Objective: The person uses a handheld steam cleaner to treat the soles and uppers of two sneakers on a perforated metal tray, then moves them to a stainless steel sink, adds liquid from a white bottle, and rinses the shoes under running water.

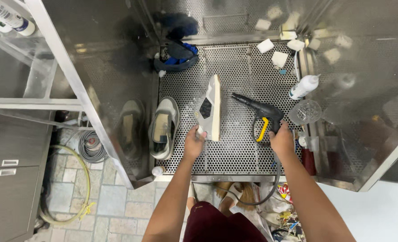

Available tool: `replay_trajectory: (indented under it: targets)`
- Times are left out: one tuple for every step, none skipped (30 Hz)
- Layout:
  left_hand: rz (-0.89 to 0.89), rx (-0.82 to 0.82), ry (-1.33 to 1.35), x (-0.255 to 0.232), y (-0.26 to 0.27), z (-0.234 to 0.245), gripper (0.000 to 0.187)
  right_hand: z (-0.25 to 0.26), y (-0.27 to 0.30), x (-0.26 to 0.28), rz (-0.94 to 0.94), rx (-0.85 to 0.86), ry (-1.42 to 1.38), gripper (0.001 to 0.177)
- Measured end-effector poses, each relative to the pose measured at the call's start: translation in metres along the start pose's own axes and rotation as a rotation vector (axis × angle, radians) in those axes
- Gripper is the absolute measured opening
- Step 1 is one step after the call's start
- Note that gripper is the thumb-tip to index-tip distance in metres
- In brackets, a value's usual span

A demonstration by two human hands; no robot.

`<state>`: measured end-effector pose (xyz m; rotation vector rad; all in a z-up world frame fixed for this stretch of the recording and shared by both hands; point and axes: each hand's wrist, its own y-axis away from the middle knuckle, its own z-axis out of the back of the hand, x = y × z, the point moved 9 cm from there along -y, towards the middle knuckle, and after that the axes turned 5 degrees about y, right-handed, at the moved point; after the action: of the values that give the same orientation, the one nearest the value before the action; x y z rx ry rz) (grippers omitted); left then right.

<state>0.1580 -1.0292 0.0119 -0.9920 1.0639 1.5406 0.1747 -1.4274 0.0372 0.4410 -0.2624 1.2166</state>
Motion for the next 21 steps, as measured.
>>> replay_trajectory:
  targets:
    - [-0.062, -0.055, -0.121, -0.012, 0.003, 0.005, 0.055, 0.0, -0.002, 0.0, 0.042, -0.03, -0.009, 0.07]
    - [-0.024, -0.059, -0.085, -0.016, 0.005, 0.006, 0.063, 0.001, -0.003, 0.0, 0.083, -0.059, -0.019, 0.069]
    - [0.013, -0.06, -0.047, -0.022, 0.006, 0.005, 0.071, -0.004, -0.003, -0.006, 0.064, 0.003, -0.069, 0.067]
    - [0.049, -0.062, -0.009, -0.028, 0.009, 0.004, 0.08, -0.006, 0.001, -0.012, 0.045, 0.064, -0.119, 0.065]
    - [0.014, -0.079, 0.029, -0.041, 0.008, 0.002, 0.085, -0.005, 0.002, -0.016, 0.026, 0.114, -0.173, 0.063]
    - [-0.02, -0.095, 0.067, -0.052, 0.007, 0.0, 0.09, -0.01, 0.01, -0.02, -0.012, 0.23, -0.37, 0.056]
    - [-0.05, -0.105, 0.106, -0.06, 0.008, -0.003, 0.095, -0.015, 0.028, -0.024, -0.055, 0.346, -0.566, 0.049]
    - [-0.034, -0.08, 0.126, -0.062, 0.008, -0.008, 0.095, -0.019, 0.05, -0.024, -0.095, 0.461, -0.763, 0.043]
    - [-0.017, -0.057, 0.147, -0.062, 0.006, -0.012, 0.096, -0.009, 0.071, -0.022, -0.088, 0.476, -1.033, 0.038]
    - [0.001, -0.035, 0.168, -0.06, 0.004, -0.017, 0.096, 0.002, 0.09, -0.017, -0.077, 0.486, -1.304, 0.033]
    - [0.061, -0.025, 0.153, -0.051, 0.001, -0.022, 0.096, 0.008, 0.11, -0.017, -0.075, 0.499, -1.295, 0.033]
    - [0.122, -0.014, 0.137, -0.04, -0.003, -0.028, 0.097, 0.015, 0.13, -0.016, -0.073, 0.512, -1.286, 0.037]
    - [0.18, -0.004, 0.12, -0.029, -0.007, -0.033, 0.097, 0.027, 0.148, -0.004, -0.017, 0.549, -1.424, 0.026]
    - [0.144, 0.019, 0.21, -0.026, -0.016, -0.042, 0.095, 0.039, 0.164, 0.01, 0.043, 0.587, -1.561, 0.025]
    - [0.116, 0.047, 0.297, -0.021, -0.022, -0.054, 0.094, 0.052, 0.18, 0.023, 0.096, 0.625, -1.697, 0.036]
    - [0.09, 0.075, 0.384, -0.015, -0.026, -0.063, 0.093, 0.051, 0.189, 0.012, -0.11, 0.529, -1.562, 0.031]
    - [0.094, 0.085, 0.412, -0.007, -0.032, -0.07, 0.092, 0.053, 0.196, 0.001, -0.303, 0.431, -1.419, 0.028]
    - [0.098, 0.095, 0.44, 0.001, -0.036, -0.075, 0.091, 0.058, 0.205, -0.011, -0.489, 0.335, -1.269, 0.029]
    - [0.11, 0.109, 0.468, 0.01, -0.037, -0.079, 0.09, 0.066, 0.212, -0.003, -0.431, 0.352, -1.141, 0.032]
    - [0.119, 0.103, 0.494, 0.019, -0.038, -0.076, 0.09, 0.072, 0.22, 0.005, -0.375, 0.368, -1.012, 0.036]
    - [0.128, 0.098, 0.53, 0.027, -0.038, -0.078, 0.089, 0.08, 0.227, 0.009, -0.321, 0.378, -0.874, 0.041]
